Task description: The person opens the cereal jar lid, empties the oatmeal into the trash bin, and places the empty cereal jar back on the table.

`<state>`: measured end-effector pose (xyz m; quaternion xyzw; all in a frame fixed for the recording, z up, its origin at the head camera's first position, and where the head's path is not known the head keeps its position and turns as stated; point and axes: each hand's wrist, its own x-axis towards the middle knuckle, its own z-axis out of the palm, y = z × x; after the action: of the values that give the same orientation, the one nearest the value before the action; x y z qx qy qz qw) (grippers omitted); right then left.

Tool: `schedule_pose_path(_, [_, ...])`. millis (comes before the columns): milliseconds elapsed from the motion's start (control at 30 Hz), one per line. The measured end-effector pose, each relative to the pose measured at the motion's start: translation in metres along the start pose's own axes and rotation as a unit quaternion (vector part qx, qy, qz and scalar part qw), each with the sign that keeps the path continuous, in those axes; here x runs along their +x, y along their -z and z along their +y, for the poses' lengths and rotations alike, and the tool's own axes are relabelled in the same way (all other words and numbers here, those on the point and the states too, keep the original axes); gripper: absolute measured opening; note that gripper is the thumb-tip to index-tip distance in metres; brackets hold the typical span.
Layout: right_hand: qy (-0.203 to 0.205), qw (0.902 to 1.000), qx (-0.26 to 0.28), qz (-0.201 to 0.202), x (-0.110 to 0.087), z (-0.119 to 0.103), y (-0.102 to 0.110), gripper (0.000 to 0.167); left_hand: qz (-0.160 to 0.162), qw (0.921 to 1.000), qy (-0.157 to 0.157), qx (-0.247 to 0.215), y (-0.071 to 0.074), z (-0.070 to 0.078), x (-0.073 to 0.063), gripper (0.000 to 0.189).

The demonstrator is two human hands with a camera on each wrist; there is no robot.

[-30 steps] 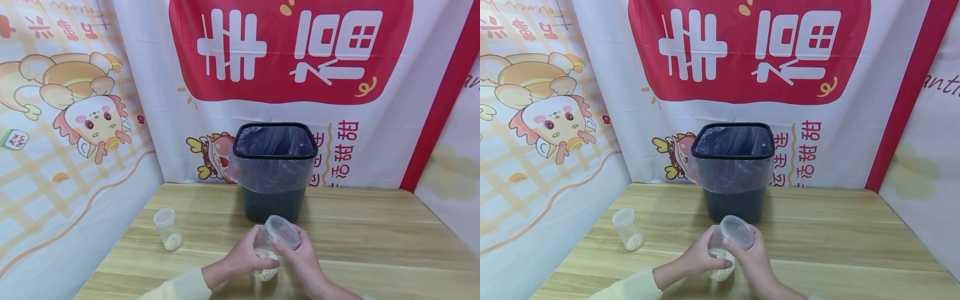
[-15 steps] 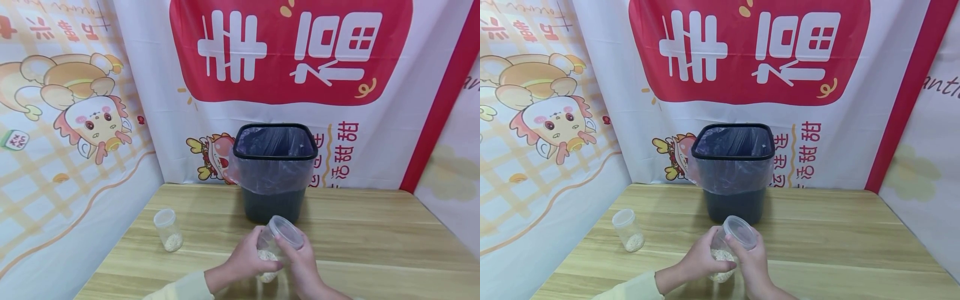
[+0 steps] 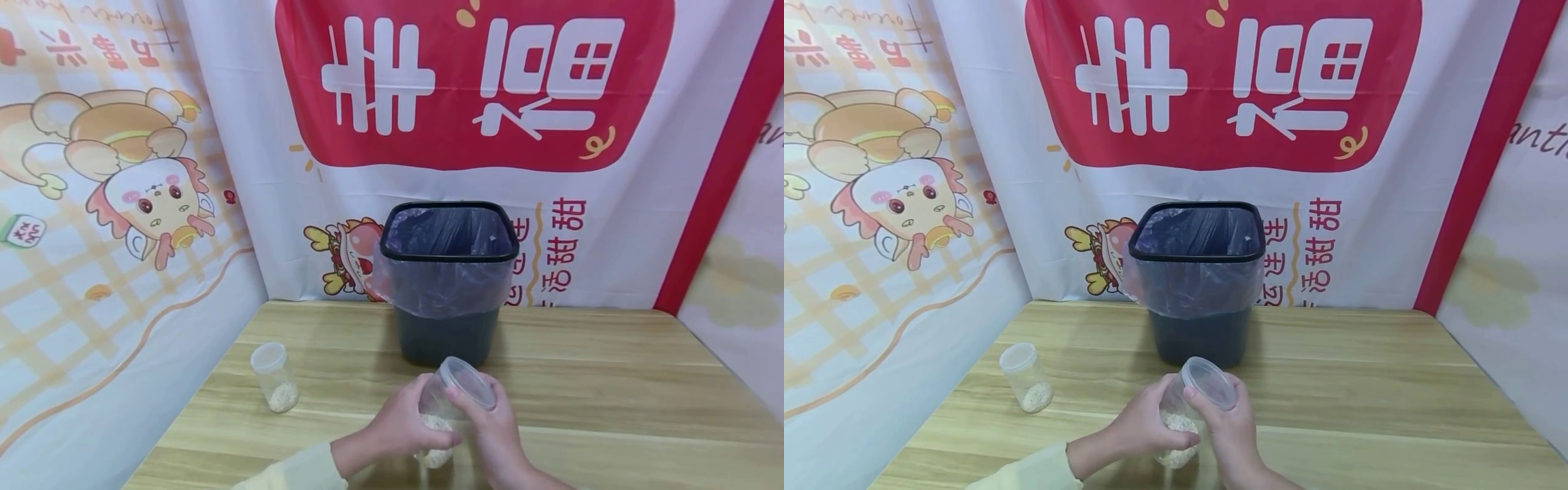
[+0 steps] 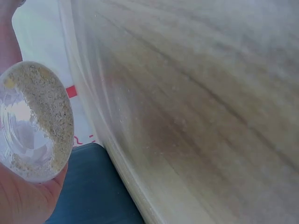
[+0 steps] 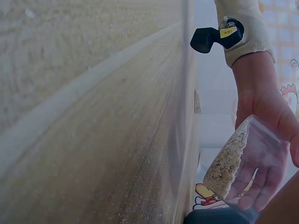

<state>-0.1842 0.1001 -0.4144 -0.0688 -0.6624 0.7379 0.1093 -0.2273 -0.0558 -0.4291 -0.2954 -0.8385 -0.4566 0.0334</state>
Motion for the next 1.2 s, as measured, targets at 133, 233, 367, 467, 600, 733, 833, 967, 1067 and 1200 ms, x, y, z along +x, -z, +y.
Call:
schedule_pose_path(133, [0.015, 0.9998, -0.006, -0.007, -0.001, 0.002, 0.002, 0.056, -0.011, 0.9998, -0.013, -0.005, 0.002, 0.000, -0.001, 0.067])
schedule_pose_path(233, [0.031, 0.9993, -0.005, -0.019, -0.002, 0.004, 0.005, 0.054, -0.022, 0.9994, -0.024, -0.012, 0.004, 0.001, -0.002, 0.065])
schedule_pose_path(367, [0.048, 0.9983, -0.005, -0.033, -0.002, 0.004, 0.008, 0.050, -0.037, 0.9987, -0.030, -0.021, 0.006, 0.001, -0.001, 0.064])
schedule_pose_path(467, [0.057, 0.9974, -0.004, -0.044, -0.002, 0.004, 0.012, 0.048, -0.051, 0.9978, -0.028, -0.033, 0.008, 0.000, 0.000, 0.065])
schedule_pose_path(600, [0.080, 0.9939, 0.005, -0.076, -0.001, 0.002, 0.017, 0.048, -0.079, 0.9932, -0.019, -0.083, 0.010, 0.001, 0.000, 0.062])
schedule_pose_path(733, [0.128, 0.9762, 0.062, -0.164, 0.007, 0.001, 0.025, 0.046, -0.104, 0.9848, -0.015, -0.138, 0.012, 0.002, 0.000, 0.061])
schedule_pose_path(833, [0.159, 0.9493, 0.111, -0.247, 0.017, 0.003, 0.031, 0.045, -0.109, 0.9822, -0.015, -0.152, 0.013, 0.002, 0.000, 0.061])
schedule_pose_path(967, [0.166, 0.9291, 0.127, -0.305, 0.025, 0.006, 0.035, 0.044, -0.102, 0.9828, -0.007, -0.154, 0.012, 0.002, -0.001, 0.062])
schedule_pose_path(1067, [0.157, 0.9332, 0.123, -0.299, 0.024, 0.005, 0.034, 0.044, -0.084, 0.9864, 0.005, -0.141, 0.011, 0.002, -0.002, 0.060])
schedule_pose_path(1200, [0.130, 0.9624, 0.099, -0.217, 0.016, -0.002, 0.026, 0.044, -0.041, 0.9937, 0.011, -0.104, 0.010, 0.005, 0.000, 0.063])
